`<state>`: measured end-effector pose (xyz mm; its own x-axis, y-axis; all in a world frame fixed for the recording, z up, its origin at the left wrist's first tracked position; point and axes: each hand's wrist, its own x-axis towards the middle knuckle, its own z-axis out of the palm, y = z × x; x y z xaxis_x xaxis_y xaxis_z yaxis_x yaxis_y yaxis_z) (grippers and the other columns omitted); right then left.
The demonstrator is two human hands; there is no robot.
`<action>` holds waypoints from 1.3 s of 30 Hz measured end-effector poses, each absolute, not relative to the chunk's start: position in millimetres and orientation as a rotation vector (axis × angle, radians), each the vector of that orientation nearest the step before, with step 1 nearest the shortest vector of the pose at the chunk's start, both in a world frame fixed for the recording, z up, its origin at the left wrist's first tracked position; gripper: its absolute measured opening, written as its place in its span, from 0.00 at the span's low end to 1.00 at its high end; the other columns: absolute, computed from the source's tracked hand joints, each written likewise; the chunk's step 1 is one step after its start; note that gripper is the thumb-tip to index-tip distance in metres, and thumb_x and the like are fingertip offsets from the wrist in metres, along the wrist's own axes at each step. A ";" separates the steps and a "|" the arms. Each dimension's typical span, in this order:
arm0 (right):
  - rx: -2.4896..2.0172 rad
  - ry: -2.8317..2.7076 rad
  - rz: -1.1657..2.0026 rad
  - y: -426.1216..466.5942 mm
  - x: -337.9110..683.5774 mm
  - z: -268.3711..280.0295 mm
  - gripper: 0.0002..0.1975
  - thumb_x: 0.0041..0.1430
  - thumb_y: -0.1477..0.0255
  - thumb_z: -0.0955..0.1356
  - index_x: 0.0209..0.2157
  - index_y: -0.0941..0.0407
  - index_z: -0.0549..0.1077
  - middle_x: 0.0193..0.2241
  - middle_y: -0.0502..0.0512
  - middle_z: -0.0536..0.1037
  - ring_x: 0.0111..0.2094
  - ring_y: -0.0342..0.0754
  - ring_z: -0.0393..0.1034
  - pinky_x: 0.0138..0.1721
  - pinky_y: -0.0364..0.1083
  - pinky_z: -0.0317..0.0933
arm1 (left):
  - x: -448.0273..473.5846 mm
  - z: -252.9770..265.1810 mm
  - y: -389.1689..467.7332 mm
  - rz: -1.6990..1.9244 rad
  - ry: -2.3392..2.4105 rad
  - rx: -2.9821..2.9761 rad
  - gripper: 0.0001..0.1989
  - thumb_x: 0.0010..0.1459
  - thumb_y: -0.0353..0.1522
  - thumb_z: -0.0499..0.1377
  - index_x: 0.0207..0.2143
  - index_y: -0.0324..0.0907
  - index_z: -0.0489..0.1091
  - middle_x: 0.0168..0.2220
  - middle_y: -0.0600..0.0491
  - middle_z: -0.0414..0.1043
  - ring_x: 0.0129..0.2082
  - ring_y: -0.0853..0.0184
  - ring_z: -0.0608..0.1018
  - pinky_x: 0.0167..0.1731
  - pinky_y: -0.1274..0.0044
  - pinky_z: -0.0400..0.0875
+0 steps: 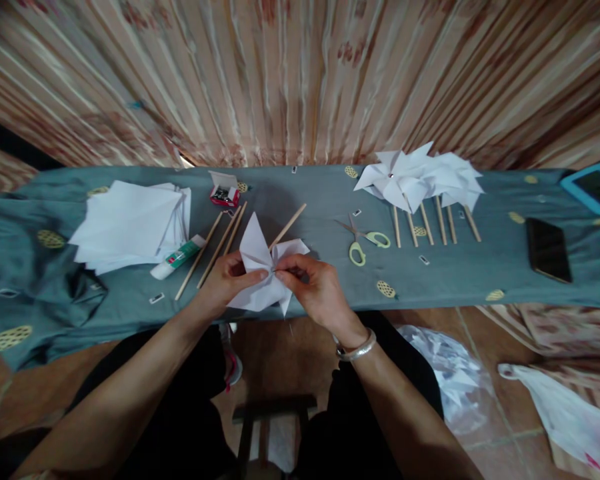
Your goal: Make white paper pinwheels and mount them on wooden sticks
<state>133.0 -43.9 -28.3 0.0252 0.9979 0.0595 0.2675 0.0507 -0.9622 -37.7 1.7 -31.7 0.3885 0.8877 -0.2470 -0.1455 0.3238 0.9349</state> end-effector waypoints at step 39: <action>-1.447 -1.531 0.941 -44.6 136.8 -29.0 0.05 0.56 0.68 0.70 0.34 0.54 0.77 0.30 0.50 0.80 0.32 0.45 0.73 0.36 0.45 0.64 | -38.4 -30.9 -1.7 0.806 0.890 1.038 0.18 0.39 0.36 0.70 0.33 0.36 0.74 0.30 0.53 0.76 0.29 0.68 0.75 0.33 0.76 0.68</action>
<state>136.8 -44.6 -29.0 -0.0139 0.9978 0.0646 0.3932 0.0648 -0.9171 -38.4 -1.7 -30.9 0.4187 0.8802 -0.2233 -0.1350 0.3035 0.9432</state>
